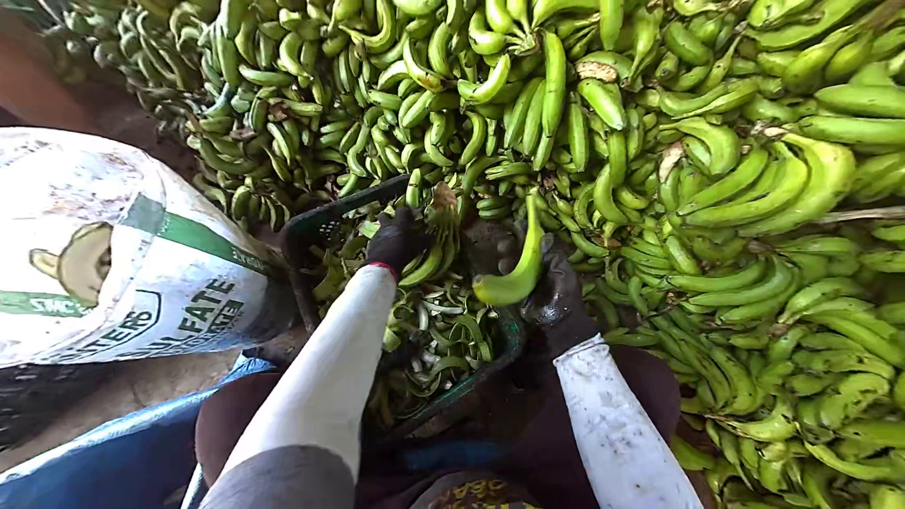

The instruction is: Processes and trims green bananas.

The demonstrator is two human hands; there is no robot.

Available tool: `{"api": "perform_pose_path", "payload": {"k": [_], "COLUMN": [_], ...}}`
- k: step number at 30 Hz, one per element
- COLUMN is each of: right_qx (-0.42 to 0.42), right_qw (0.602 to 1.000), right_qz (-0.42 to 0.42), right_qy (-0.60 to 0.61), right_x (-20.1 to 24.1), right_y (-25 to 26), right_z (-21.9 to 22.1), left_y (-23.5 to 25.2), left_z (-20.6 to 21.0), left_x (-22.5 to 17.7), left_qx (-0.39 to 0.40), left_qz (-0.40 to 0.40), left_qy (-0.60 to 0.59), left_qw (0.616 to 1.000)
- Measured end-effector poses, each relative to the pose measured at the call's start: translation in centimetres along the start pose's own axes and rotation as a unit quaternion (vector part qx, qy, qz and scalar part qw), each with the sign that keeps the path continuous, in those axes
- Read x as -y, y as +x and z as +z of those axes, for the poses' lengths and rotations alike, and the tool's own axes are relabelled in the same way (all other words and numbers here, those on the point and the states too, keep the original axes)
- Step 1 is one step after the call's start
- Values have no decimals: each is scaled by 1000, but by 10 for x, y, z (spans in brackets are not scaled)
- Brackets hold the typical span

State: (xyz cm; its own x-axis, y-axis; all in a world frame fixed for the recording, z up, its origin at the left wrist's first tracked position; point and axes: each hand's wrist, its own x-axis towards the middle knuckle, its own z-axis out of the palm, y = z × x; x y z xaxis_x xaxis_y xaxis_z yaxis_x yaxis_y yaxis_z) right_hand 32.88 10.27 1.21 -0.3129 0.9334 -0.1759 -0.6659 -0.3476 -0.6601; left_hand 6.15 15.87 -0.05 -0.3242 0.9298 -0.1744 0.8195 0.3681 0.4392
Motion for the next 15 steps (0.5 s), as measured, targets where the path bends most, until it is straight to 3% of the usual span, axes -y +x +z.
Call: {"api": "perform_pose_path", "payload": {"k": [2, 5, 8, 11, 12, 13, 15], "right_qx": [-68, -143, -60, -17, -10, 7, 75], "right_qw": [994, 985, 997, 991, 968, 916, 731], "right_qz": [17, 34, 18, 20, -17, -83, -270], "right_qy": [87, 89, 46, -130, -248, -393, -623], "right_x": [-12, -34, -50, -50, -46, -42, -33], "right_y": [2, 4, 11, 8, 3, -3, -6], "right_z": [-4, 10, 27, 51, 55, 54, 51], "left_y": [-29, -91, -146, -169, -171, -173, -178], "left_z": [-15, -22, -8, -1, -5, -12, -29], "left_x": [12, 19, 6, 6, 9, 12, 17], "left_qx": [-17, -23, 25, 18, 6, -2, -13], "left_qz": [27, 39, 46, 90, 91, 80, 56], "left_qy": [-108, -297, -492, -597, -613, -619, -623], "left_qw": [994, 954, 869, 797, 785, 781, 780]}}
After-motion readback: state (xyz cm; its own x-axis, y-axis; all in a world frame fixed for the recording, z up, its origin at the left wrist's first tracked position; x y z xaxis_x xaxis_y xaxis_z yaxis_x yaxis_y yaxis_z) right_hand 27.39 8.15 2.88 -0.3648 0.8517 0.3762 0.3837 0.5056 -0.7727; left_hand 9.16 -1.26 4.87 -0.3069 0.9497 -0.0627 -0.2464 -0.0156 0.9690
